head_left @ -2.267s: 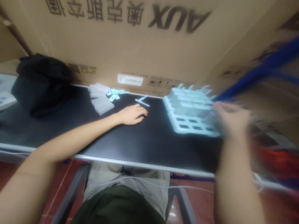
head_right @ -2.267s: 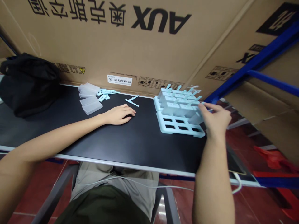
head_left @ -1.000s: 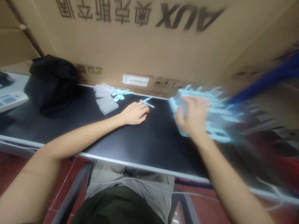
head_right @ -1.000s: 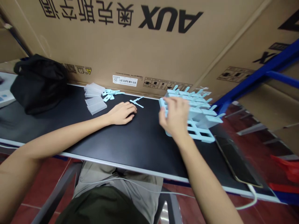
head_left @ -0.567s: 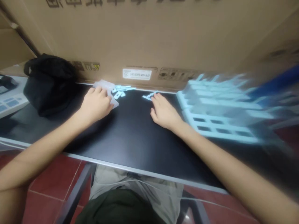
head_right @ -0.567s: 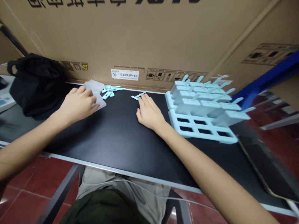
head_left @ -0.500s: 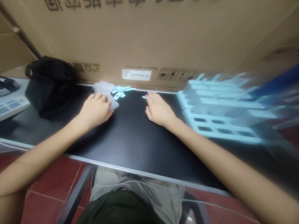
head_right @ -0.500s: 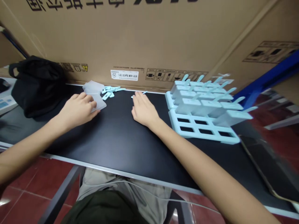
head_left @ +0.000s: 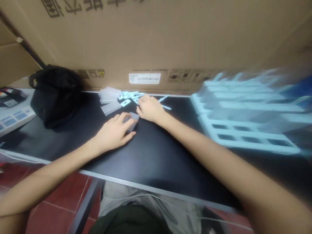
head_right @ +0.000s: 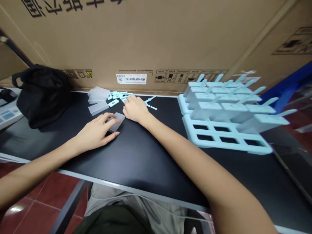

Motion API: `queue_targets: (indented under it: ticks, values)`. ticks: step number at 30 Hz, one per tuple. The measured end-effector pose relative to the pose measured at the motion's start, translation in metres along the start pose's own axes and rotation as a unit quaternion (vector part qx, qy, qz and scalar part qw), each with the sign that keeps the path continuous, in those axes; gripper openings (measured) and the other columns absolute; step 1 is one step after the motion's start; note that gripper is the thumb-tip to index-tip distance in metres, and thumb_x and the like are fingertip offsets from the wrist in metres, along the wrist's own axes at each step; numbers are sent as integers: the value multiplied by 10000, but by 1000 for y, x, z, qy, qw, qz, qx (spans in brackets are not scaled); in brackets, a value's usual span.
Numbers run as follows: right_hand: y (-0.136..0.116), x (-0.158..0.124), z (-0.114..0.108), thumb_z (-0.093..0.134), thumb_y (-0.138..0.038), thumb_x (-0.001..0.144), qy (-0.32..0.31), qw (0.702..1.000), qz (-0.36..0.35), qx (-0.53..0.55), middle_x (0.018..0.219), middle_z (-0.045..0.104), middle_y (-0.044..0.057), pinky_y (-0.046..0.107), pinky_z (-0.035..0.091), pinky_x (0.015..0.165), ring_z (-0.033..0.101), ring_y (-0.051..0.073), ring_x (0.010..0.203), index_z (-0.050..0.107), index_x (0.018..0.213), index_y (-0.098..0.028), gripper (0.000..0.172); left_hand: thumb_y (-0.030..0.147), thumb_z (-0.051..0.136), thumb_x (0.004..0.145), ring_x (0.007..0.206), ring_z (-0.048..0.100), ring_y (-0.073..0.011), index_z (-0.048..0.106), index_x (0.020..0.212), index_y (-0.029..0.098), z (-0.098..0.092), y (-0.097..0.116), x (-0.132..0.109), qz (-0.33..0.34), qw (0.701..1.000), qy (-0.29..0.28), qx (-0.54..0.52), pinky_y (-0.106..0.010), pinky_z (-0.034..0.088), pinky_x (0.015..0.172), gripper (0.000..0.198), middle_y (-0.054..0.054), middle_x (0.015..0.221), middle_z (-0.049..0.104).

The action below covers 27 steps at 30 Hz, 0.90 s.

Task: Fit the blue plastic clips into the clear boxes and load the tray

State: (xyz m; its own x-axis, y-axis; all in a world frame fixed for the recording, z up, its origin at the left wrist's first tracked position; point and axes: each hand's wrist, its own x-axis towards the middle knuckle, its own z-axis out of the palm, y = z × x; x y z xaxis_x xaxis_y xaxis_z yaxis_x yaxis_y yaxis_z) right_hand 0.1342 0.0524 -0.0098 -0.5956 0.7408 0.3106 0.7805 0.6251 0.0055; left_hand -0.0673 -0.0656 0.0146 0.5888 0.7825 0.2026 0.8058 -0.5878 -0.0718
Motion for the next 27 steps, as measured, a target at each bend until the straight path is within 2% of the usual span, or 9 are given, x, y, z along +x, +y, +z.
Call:
queue_targets:
  ticks: [4,6,11,14,17,20,22,27]
  values:
    - [3,-29,-15,431,-293,1046,-5,998,60,-36,1195,715,243,421,504,942,634,339,1145,716,1175,-63,389,464,690,950,1221,662,-319,516,1397,253,8,-3,9,-8,995,37,-98,-449,640,904,524,-133,1417,575]
    - [7,-43,-25,453,-257,1024,-24,995,90,-38,1156,731,222,393,516,866,671,319,1062,696,1175,-92,330,418,734,911,1224,660,-317,524,1344,240,14,-3,18,1,986,67,-150,-460,640,928,512,-132,1381,594]
    - [21,-76,-44,507,-228,968,-52,983,174,-16,1049,769,154,375,505,745,719,308,886,606,1307,-157,360,224,726,855,1196,678,-279,507,1305,234,29,3,46,16,940,189,-285,-458,636,973,501,-124,1321,648]
    - [33,-92,-54,552,-262,945,-11,982,186,14,1050,768,138,383,514,780,722,309,922,636,1274,-183,348,217,752,836,1206,677,-266,506,1309,236,32,12,63,24,915,234,-326,-439,638,966,533,-118,1326,659]
    - [44,-102,-67,579,-241,902,47,977,185,92,964,765,98,371,516,832,719,273,909,698,1070,-198,210,245,776,844,1202,664,-261,539,1273,240,32,24,75,27,912,264,-314,-433,630,956,490,-102,1290,680]
    - [48,-107,-82,615,-232,860,93,954,202,202,837,741,51,346,517,804,697,219,789,677,917,-209,87,278,773,869,1225,654,-268,552,1226,241,35,32,81,44,914,277,-294,-464,608,1004,422,-98,1278,684]
    - [46,-109,-90,647,-247,839,110,930,206,284,801,723,36,329,517,756,674,193,737,641,856,-214,39,293,769,875,1241,663,-270,524,1254,237,37,34,83,56,911,276,-302,-494,585,1066,455,-108,1290,677]
    - [37,-112,-99,706,-336,840,83,862,171,470,726,674,11,271,491,621,618,141,651,589,809,-213,172,317,798,855,1210,709,-265,454,1327,228,44,37,86,60,900,265,-341,-489,609,1066,590,-135,1324,666]
